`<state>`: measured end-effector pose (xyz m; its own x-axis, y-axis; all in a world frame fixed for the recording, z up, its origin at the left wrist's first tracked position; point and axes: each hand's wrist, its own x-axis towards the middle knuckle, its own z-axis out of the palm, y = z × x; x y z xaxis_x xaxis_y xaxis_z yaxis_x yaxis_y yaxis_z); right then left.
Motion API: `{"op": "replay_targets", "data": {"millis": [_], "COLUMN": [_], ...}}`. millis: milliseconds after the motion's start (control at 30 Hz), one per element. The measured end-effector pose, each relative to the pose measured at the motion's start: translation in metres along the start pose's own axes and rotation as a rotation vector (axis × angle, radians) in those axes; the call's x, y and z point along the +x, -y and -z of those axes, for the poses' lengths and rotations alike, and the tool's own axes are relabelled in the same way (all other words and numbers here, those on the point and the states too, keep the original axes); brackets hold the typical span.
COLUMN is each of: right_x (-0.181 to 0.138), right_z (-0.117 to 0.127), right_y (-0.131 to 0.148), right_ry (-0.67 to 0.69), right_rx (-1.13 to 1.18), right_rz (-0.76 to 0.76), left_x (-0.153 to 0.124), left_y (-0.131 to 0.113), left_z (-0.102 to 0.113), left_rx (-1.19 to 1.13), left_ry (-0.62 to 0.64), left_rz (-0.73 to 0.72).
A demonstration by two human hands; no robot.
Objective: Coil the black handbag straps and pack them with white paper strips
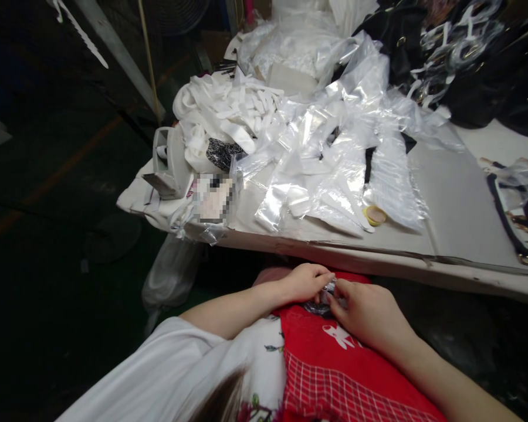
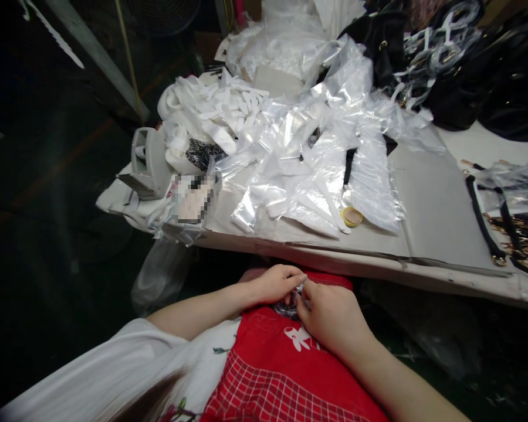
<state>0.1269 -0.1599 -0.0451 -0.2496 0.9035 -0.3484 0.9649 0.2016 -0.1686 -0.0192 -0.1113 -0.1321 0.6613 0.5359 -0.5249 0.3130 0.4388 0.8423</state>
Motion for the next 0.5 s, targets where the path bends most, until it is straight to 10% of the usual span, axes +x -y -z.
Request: {"op": "replay_targets", "data": {"millis": [500], "right_x": [-0.016], "right_z": [0.003], "right_y": [-0.034], "right_ry": [0.067], "right_rx": [0.105], "right_rz": [-0.083], "left_x": [0.002], "left_y": [0.004], "left_z": [-0.004], "left_rx": [-0.118], "left_ry": [-0.007], "left_rz": [0.057]}}
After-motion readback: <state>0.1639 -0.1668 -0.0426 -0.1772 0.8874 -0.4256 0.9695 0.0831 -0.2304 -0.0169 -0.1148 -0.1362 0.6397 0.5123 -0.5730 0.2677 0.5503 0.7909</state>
